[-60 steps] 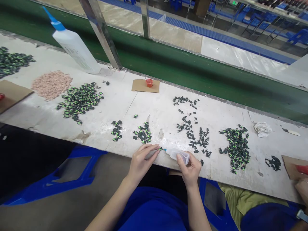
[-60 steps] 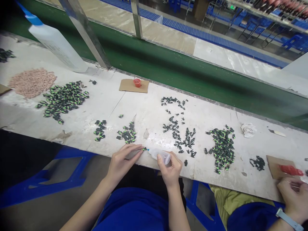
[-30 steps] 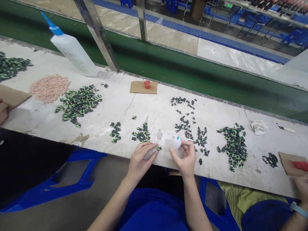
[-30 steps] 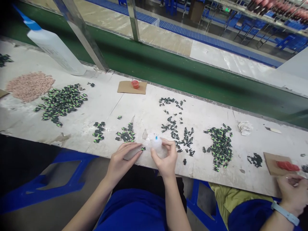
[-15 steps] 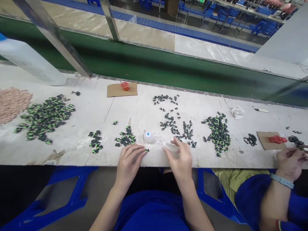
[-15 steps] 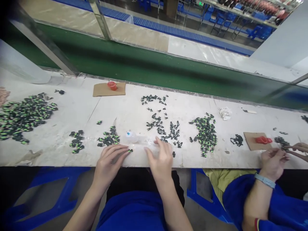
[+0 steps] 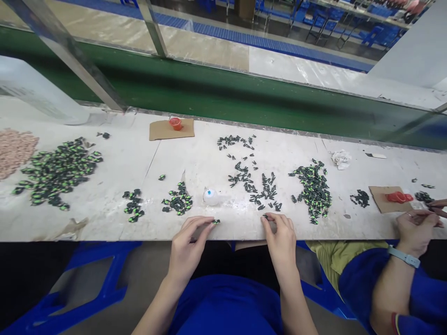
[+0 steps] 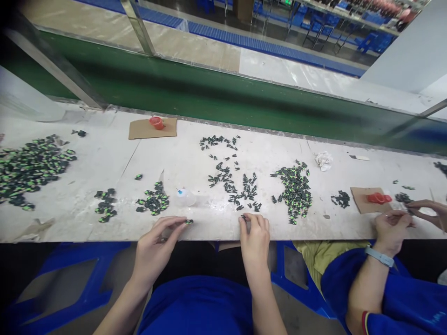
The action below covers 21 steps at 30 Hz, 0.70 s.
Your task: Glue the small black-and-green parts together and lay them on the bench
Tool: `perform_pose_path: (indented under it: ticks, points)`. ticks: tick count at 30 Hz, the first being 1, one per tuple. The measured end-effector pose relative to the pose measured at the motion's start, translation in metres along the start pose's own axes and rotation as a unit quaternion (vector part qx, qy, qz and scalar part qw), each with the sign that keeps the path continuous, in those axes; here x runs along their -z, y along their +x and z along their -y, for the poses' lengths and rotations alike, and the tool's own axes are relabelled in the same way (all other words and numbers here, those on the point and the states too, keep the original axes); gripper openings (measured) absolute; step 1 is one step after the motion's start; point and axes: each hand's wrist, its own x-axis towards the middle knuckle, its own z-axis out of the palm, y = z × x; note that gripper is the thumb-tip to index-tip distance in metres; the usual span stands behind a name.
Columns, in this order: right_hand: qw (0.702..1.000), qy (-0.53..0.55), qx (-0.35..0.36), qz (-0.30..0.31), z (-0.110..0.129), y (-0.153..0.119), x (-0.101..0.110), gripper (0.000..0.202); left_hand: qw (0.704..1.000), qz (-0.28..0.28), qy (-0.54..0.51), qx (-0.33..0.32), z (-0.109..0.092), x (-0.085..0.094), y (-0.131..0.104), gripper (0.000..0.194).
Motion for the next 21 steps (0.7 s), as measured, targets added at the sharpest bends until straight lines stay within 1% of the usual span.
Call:
perform_pose_path:
  ticks: [4,6,7,9,12,14,15,17,19,21]
  points:
    - [1.000,0.009,0.003,-0.027,0.005,0.009,0.000,0.036,0.999,0.016,-0.044,0.026,-0.007,-0.008,-0.001,0.014]
    - [0.998,0.057,-0.011,-0.028,0.009,0.012,0.001,0.036,0.996,0.031,-0.069,0.057,-0.009,-0.012,-0.002,0.015]
    - [0.995,0.097,-0.021,-0.017,0.011,0.013,0.002,0.034,0.993,0.041,-0.082,0.078,-0.010,-0.014,-0.002,0.015]
    - [0.980,0.191,-0.044,0.027,0.020,0.012,0.003,0.028,0.986,0.060,-0.106,0.117,-0.013,-0.018,-0.003,0.016]
    - [0.942,0.312,-0.078,0.102,0.037,0.008,0.002,0.023,0.978,0.071,-0.128,0.151,-0.019,-0.023,-0.001,0.017]
    - [0.917,0.365,-0.094,0.131,0.047,0.004,0.000,0.021,0.977,0.064,-0.134,0.153,-0.023,-0.025,0.000,0.018]
    - [0.909,0.383,-0.099,0.134,0.051,0.002,-0.001,0.019,0.977,0.060,-0.135,0.152,-0.025,-0.026,0.001,0.018]
    - [0.902,0.404,-0.093,0.117,0.057,0.000,-0.005,0.016,0.979,0.053,-0.135,0.146,-0.028,-0.027,0.003,0.018]
    - [0.905,0.407,-0.074,0.093,0.058,-0.002,-0.010,0.015,0.978,0.054,-0.140,0.144,-0.029,-0.027,0.003,0.018]
    - [0.910,0.401,-0.059,0.082,0.057,-0.003,-0.013,0.014,0.976,0.057,-0.148,0.149,-0.029,-0.027,0.003,0.017]
